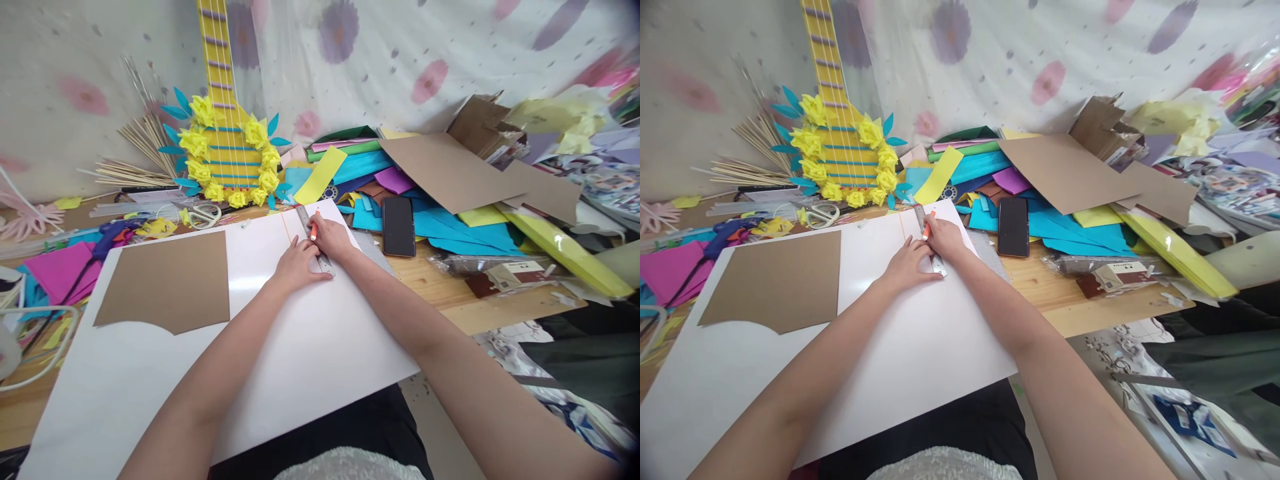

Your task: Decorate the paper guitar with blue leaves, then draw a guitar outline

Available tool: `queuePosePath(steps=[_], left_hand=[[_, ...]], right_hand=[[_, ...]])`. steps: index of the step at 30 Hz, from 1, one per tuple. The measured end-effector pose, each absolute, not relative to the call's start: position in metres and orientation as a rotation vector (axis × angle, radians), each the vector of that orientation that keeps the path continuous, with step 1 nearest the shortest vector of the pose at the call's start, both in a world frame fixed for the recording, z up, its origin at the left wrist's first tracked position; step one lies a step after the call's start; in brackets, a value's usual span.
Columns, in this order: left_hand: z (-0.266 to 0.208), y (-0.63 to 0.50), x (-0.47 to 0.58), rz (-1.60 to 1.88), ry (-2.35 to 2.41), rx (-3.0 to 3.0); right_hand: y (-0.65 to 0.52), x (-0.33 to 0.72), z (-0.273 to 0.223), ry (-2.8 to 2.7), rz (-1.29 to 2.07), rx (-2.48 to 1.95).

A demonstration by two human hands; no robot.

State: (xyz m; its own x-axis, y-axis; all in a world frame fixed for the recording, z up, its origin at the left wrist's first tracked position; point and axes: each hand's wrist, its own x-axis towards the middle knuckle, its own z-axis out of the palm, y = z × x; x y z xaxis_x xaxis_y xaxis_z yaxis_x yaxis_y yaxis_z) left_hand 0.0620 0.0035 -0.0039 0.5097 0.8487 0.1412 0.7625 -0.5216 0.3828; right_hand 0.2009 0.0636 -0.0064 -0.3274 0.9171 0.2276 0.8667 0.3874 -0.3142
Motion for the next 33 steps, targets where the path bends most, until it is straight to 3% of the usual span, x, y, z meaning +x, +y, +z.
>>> queuePosePath(steps=[7,33], left_hand=[[-0.0051,0.0050,0.0611,0.440,1.348,2.475],[-0.0034,0.0044,0.0580,0.437,1.300,2.491]], right_hand=[[0.0729,0.2024,-0.0131,-2.435,0.234,-1.249],[0.0706,0.1994,-0.0119,-2.371,0.269,-1.426]])
